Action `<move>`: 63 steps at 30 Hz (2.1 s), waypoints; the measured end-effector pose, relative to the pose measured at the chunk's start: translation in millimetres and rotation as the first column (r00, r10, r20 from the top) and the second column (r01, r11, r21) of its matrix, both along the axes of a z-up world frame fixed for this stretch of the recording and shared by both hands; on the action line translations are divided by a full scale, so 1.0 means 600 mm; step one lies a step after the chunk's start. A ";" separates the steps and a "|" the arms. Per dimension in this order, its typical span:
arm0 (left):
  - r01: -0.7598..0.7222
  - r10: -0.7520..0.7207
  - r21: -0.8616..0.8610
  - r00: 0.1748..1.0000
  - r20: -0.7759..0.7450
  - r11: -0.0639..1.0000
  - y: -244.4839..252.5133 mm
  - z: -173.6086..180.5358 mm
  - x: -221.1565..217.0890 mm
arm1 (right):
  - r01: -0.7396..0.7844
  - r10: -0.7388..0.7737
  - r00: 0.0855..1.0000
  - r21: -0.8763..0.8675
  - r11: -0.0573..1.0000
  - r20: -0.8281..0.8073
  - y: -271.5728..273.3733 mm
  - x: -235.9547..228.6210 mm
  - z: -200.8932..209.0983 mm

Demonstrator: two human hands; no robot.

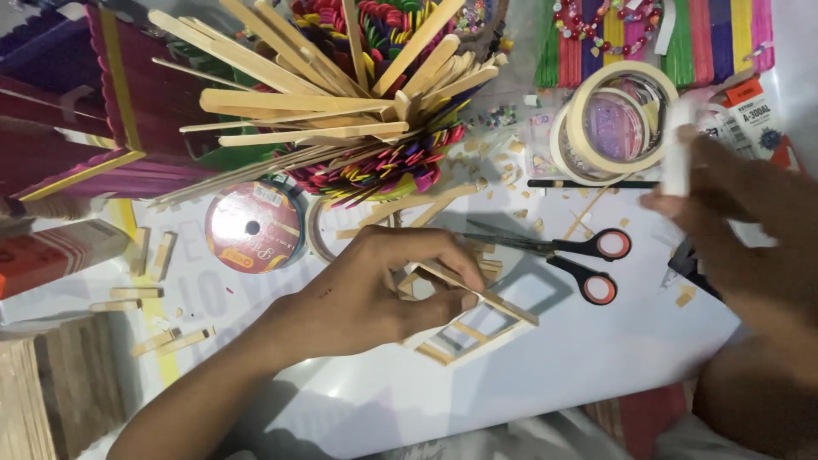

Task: Reinforcing a small popsicle stick frame by gluing additional sticks to the structure.

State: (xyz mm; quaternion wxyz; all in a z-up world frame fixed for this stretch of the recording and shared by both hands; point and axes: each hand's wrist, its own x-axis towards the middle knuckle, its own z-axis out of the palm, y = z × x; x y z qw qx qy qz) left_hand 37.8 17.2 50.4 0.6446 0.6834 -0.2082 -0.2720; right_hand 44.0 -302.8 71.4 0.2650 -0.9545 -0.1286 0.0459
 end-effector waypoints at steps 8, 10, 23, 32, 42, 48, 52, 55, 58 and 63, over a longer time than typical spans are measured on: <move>-0.044 0.049 -0.026 0.967 0.251 0.999 0.005 -0.013 -0.003 | 0.832 -0.711 0.435 -0.055 0.552 -0.552 -0.300 0.069 -0.279; -0.071 0.077 -0.029 0.947 0.311 0.997 0.006 -0.018 -0.007 | 0.859 -0.814 0.277 -0.248 0.447 -0.510 -0.332 0.102 -0.288; -0.279 0.347 -0.220 0.848 0.401 0.935 0.014 -0.022 -0.031 | -0.004 0.190 0.931 -0.509 0.860 0.313 -0.102 0.040 -0.067; -0.429 0.478 -0.223 0.838 0.264 0.875 -0.004 -0.045 -0.046 | -0.111 0.161 0.876 0.135 0.985 -0.456 0.100 0.009 -0.003; -0.378 0.369 -0.041 0.917 -0.150 0.925 -0.038 -0.091 -0.054 | -0.497 0.522 0.738 -0.179 0.849 0.428 0.114 -0.023 -0.048; -0.378 0.380 -0.112 0.925 0.001 0.919 -0.042 -0.106 -0.055 | -0.501 0.479 0.728 -0.095 0.860 0.490 0.137 -0.005 -0.072; -0.330 0.320 0.015 0.926 0.201 0.944 -0.031 -0.113 -0.040 | -0.503 0.455 0.738 -0.043 0.863 0.498 0.138 -0.004 -0.098; -0.299 0.280 0.037 0.926 0.252 0.954 -0.029 -0.120 -0.038 | -0.502 0.447 0.765 -0.006 0.865 0.463 0.142 -0.005 -0.105; -0.323 0.301 0.053 0.922 0.243 0.945 -0.027 -0.120 -0.037 | -0.507 0.442 0.780 0.034 0.861 0.442 0.143 -0.002 -0.107; -0.329 0.295 0.067 0.905 0.306 0.942 -0.026 -0.112 -0.028 | -0.508 0.452 0.781 0.017 0.861 0.430 0.138 0.007 -0.112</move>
